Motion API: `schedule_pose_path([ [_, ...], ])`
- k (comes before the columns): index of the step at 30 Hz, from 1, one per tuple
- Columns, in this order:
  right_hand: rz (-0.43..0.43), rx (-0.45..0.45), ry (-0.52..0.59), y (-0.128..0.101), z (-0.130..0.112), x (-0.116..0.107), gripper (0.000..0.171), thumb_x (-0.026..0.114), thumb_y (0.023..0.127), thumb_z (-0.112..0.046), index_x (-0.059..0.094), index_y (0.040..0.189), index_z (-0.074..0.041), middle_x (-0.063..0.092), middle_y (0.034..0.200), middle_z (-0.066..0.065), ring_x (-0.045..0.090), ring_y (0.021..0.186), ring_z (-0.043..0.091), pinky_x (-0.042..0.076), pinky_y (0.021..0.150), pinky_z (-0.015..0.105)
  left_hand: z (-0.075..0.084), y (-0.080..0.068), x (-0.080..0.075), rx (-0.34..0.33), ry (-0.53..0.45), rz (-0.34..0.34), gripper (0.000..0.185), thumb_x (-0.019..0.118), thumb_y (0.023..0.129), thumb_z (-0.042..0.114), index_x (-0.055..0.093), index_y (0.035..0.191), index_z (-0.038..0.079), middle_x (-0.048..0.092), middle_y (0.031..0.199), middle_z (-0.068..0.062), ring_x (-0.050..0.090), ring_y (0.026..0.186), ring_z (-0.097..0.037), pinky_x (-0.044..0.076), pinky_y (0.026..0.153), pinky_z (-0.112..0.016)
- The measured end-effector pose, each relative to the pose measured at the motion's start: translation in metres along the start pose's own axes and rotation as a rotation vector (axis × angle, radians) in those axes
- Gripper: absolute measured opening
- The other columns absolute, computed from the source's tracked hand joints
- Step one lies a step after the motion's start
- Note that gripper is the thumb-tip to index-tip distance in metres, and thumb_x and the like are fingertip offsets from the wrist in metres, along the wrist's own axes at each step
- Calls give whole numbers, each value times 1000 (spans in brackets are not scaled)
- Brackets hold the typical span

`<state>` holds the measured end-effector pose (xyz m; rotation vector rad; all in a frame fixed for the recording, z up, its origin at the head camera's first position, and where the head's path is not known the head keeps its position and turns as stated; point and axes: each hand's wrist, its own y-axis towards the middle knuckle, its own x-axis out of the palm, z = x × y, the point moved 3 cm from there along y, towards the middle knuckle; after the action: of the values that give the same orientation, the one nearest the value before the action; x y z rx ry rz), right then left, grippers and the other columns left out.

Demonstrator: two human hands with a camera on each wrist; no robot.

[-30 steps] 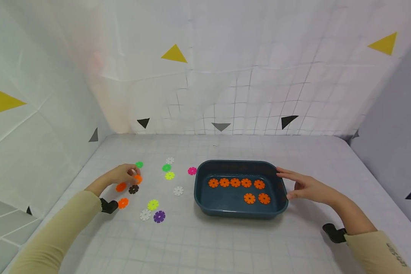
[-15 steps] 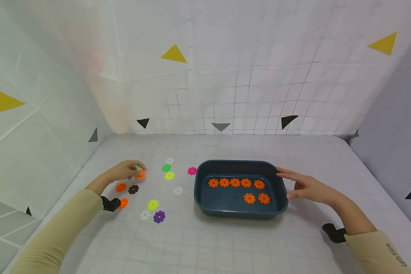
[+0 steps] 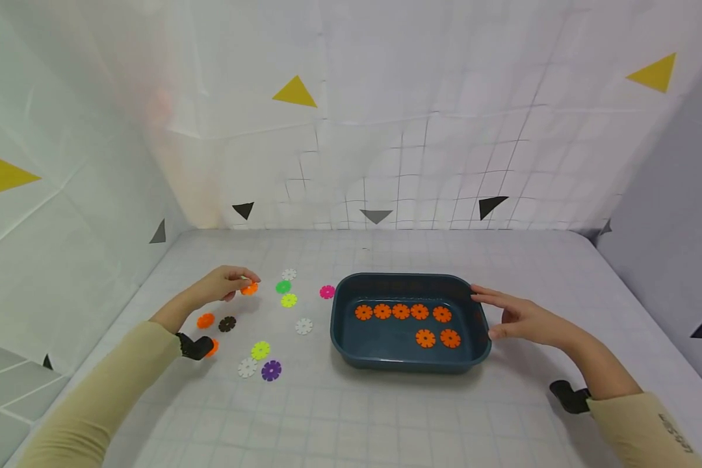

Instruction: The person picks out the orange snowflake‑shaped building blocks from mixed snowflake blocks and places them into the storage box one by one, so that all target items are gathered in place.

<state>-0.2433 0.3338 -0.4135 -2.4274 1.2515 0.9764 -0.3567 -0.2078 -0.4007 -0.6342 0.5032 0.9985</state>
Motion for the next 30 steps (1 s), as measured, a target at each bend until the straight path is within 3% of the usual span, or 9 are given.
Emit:
schedule_pose_path([
  [10, 1, -17, -20, 0, -1, -1, 60, 61, 82, 2, 34, 135, 6, 20, 141, -34, 46, 65, 12, 39, 53, 26, 19, -3, 7, 2, -26, 43, 32, 44, 97, 17, 54, 125, 5, 52, 92, -23, 34, 51, -15, 30, 51, -23],
  [17, -5, -2, -18, 0, -1, -1, 59, 61, 83, 0, 34, 136, 5, 19, 140, -35, 45, 65, 13, 38, 52, 27, 31, -4, 12, 6, -45, 22, 36, 47, 95, 18, 51, 129, 7, 51, 79, -15, 38, 55, -17, 30, 51, -23],
  [24, -7, 4, -11, 0, -3, -1, 59, 61, 83, -1, 34, 136, 5, 19, 140, -36, 45, 63, 13, 38, 52, 27, 44, -6, 16, 54, -77, 8, 38, 54, 91, 16, 52, 128, 10, 51, 80, -9, 44, 65, -28, 31, 51, -23],
  [30, -8, 18, -14, 0, -1, 0, 60, 61, 83, -1, 34, 135, 6, 19, 139, -37, 45, 63, 13, 38, 52, 27, 57, -7, 21, 111, -68, 19, 39, 59, 89, 15, 53, 127, 10, 55, 89, -9, 47, 64, -22, 37, 56, -24],
])
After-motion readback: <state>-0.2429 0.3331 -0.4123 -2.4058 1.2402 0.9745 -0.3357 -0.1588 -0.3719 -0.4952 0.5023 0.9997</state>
